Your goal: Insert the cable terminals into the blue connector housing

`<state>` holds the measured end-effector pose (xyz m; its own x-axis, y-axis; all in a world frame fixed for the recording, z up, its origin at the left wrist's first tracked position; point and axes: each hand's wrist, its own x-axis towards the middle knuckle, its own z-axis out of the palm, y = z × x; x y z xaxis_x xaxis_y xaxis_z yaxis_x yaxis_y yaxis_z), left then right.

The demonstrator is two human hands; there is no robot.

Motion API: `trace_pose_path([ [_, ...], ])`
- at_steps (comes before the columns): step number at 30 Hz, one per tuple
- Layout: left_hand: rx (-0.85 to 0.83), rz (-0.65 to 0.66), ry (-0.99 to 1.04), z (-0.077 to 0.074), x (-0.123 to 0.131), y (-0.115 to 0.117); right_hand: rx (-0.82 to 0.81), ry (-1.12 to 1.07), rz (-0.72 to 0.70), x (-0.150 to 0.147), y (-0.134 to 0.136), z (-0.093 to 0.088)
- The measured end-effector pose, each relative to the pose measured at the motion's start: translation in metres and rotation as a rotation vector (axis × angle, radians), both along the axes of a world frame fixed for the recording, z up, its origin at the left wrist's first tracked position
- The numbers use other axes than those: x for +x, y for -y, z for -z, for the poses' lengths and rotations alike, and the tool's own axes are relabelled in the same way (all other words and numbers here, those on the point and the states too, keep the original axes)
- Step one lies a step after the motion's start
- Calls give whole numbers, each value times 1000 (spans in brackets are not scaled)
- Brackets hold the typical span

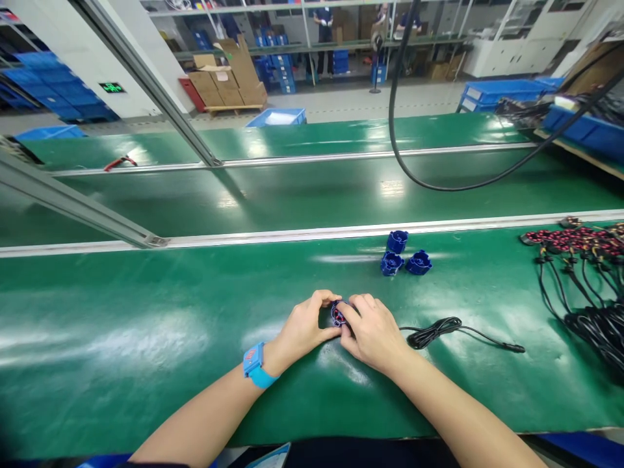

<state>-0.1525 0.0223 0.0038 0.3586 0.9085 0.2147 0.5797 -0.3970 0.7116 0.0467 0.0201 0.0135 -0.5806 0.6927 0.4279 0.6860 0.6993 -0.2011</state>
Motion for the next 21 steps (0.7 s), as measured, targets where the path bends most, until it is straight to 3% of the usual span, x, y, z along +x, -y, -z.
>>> trace_pose_path([
  [3,20,7,8,3,-2,0,-33,-130,-9,6,-2,8],
  [7,14,13,12,6,-3,-1,40,-216,-33,11,-4,15],
  [16,123,-1,-36,9,-3,0,203,-6,-49,3,7,9],
  [18,169,-4,-50,9,-2,0,180,-55,-30,4,7,9],
  [21,203,-5,-74,6,-1,-1,23,-186,28,6,4,8],
])
